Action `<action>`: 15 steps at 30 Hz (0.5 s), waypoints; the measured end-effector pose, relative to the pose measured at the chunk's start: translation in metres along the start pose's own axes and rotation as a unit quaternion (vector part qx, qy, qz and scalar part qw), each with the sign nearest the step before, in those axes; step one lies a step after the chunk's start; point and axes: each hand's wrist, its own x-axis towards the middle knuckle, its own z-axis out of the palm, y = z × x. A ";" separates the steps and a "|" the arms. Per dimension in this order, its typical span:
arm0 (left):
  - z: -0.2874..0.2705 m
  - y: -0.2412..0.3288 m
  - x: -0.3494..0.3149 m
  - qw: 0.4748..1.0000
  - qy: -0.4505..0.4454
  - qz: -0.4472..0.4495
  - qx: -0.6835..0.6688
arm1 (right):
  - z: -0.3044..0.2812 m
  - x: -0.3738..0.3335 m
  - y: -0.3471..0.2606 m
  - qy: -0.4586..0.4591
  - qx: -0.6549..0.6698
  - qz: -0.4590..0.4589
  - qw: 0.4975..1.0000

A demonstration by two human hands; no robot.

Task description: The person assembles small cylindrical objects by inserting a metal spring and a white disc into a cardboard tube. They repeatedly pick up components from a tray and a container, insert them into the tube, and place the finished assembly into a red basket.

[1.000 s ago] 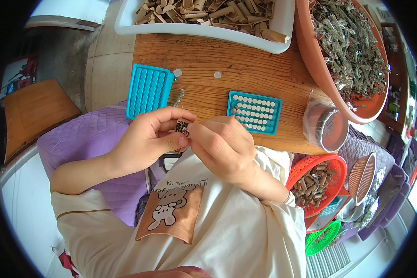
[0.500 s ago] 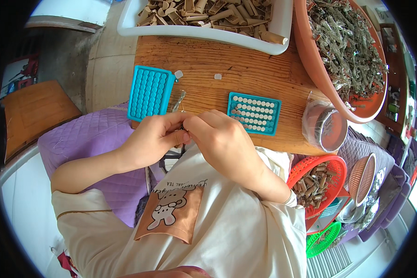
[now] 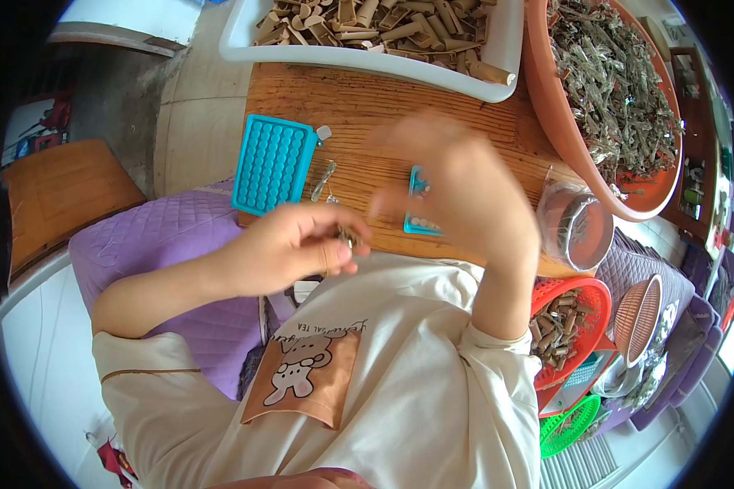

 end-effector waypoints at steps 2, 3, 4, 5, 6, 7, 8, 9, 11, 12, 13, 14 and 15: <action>-0.006 0.009 0.000 0.998 0.034 0.002 -0.056 | -0.014 0.010 0.013 0.160 -0.170 0.061 0.970; -0.008 0.014 0.000 0.996 0.049 -0.003 -0.074 | -0.019 0.012 0.022 0.193 -0.194 0.120 0.954; -0.009 0.018 0.000 0.994 0.065 -0.007 -0.091 | -0.022 0.011 0.036 0.198 -0.282 0.119 0.931; -0.009 0.022 -0.001 0.991 0.085 -0.021 -0.103 | -0.024 0.008 0.049 0.194 -0.308 0.087 0.927; -0.010 0.023 -0.001 0.989 0.090 -0.020 -0.112 | -0.024 0.006 0.057 0.189 -0.335 0.056 0.921; -0.010 0.023 -0.001 0.987 0.096 -0.020 -0.124 | -0.022 0.005 0.059 0.188 -0.333 0.059 0.922; -0.011 0.022 -0.001 0.985 0.101 -0.021 -0.135 | -0.021 0.003 0.059 0.188 -0.331 0.063 0.923; -0.011 0.021 -0.001 0.987 0.108 -0.009 -0.122 | -0.020 0.002 0.059 0.187 -0.330 0.067 0.923; -0.012 0.017 0.000 0.989 0.115 0.013 -0.094 | -0.018 0.000 0.056 0.216 -0.290 0.069 0.930; -0.012 0.015 0.000 0.989 0.117 0.024 -0.087 | -0.018 -0.001 0.055 0.230 -0.271 0.070 0.932; -0.012 0.014 0.001 0.989 0.120 0.036 -0.080 | -0.015 -0.002 0.054 0.254 -0.254 0.067 0.931; -0.012 0.014 0.001 0.989 0.123 0.047 -0.072 | -0.012 -0.004 0.054 0.278 -0.237 0.064 0.928; -0.013 0.014 0.001 0.988 0.129 0.048 -0.064 | -0.008 -0.006 0.055 0.302 -0.221 0.061 0.925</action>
